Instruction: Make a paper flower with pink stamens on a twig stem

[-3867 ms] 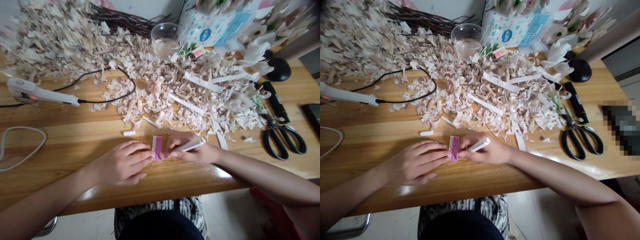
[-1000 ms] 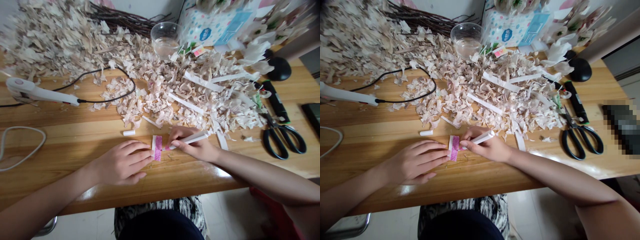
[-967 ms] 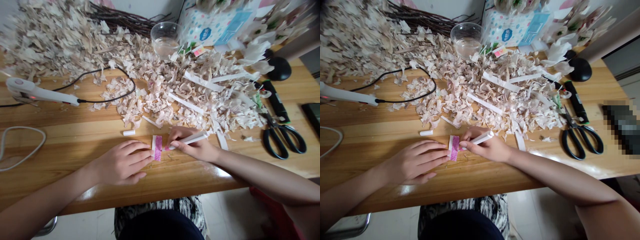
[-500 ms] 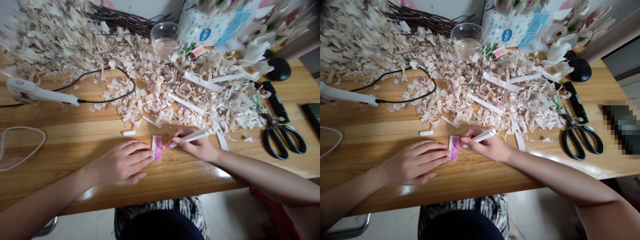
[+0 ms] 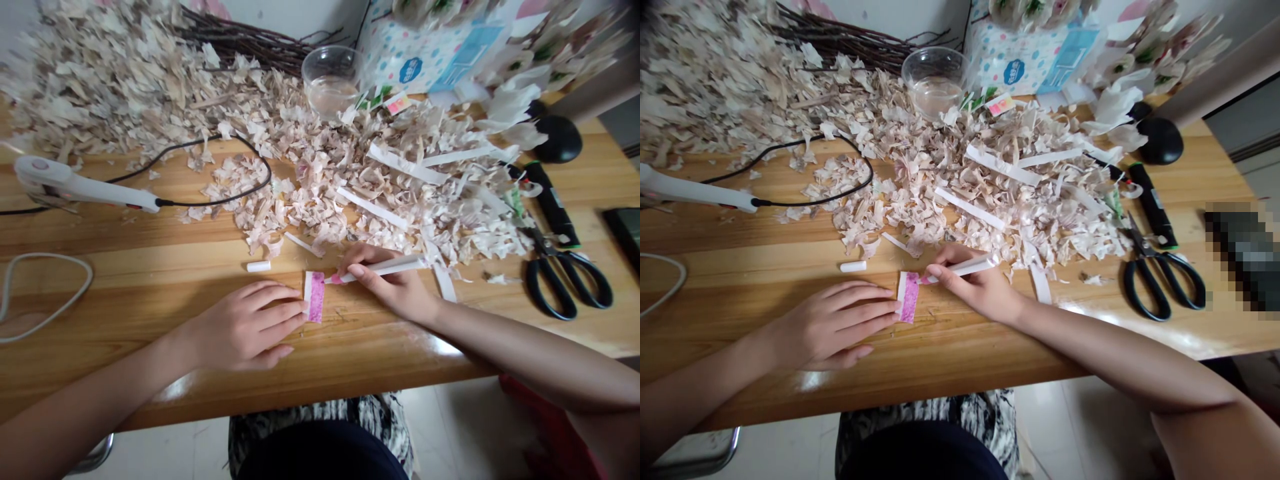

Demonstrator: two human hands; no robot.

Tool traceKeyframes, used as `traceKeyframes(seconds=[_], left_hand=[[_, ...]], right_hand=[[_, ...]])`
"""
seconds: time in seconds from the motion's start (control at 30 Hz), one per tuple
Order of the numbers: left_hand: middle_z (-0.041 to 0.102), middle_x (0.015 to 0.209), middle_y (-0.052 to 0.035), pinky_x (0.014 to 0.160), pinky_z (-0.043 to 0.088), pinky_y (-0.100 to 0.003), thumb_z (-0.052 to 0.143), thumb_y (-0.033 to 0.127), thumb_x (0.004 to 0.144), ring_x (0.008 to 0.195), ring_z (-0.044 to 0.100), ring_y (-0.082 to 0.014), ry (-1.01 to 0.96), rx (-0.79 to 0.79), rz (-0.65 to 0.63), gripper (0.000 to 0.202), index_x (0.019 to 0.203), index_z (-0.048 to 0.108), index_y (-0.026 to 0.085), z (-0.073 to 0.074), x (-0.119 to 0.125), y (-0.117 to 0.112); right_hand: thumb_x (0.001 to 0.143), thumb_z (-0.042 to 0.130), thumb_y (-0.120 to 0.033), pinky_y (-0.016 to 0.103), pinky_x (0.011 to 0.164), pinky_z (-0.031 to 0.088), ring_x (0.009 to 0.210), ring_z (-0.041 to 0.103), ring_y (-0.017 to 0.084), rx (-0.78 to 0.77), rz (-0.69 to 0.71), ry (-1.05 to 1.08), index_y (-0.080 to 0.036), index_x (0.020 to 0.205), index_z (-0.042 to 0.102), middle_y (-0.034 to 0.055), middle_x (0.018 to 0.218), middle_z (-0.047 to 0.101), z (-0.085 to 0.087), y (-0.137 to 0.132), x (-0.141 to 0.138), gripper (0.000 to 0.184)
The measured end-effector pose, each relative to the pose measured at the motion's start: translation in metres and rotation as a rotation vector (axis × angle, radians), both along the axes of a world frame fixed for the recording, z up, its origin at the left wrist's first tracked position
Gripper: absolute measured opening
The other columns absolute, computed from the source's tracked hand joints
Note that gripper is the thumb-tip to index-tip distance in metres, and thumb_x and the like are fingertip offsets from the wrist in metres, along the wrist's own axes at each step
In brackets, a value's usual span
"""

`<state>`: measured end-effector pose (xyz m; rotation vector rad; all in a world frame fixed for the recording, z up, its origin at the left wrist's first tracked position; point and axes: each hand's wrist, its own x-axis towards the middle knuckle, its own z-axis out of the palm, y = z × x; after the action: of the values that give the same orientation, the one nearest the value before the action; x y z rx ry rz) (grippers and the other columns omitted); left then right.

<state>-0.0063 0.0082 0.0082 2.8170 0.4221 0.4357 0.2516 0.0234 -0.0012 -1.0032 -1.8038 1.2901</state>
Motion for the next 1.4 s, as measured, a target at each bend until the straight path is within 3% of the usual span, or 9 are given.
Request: traceKeyframes(seconds=[0.23,1.17,1.4], left_hand=[[0.067,0.115,-0.0060,0.093,0.047,-0.039,0.042,0.026,0.091,0.110,0.056,-0.0244,-0.004,-0.011,-0.004,0.032,0.111,0.063,0.012,-0.0007,0.0002,0.0005],[0.068,0.113,-0.0060,0.092,0.048,-0.038,0.042,0.026,0.091,0.109,0.057,-0.0234,-0.029,-0.003,-0.001,0.031,0.111,0.062,0.014,-0.0010,0.0004,0.0008],[0.067,0.104,-0.0063,0.092,0.048,-0.035,0.046,0.019,0.089,0.100,0.059,-0.0210,-0.045,-0.020,0.056,0.024,0.106,0.062,0.015,-0.0005,-0.0011,-0.0041]], right_hand=[[0.092,0.053,-0.039,0.027,0.067,0.047,0.074,0.060,0.015,0.015,-0.058,-0.031,-0.016,0.083,0.063,0.0053,0.078,0.063,-0.0015,0.0004,0.0000,0.027],[0.090,0.057,-0.032,0.027,0.072,0.048,0.077,0.060,0.015,0.032,-0.008,-0.018,-0.016,0.086,0.064,0.0047,0.080,0.064,0.0003,0.0020,-0.0007,0.018],[0.092,0.054,-0.034,0.025,0.069,0.046,0.077,0.059,0.015,0.031,-0.085,0.034,-0.016,0.087,0.062,0.0043,0.081,0.063,0.0005,0.0004,0.0002,0.020]])
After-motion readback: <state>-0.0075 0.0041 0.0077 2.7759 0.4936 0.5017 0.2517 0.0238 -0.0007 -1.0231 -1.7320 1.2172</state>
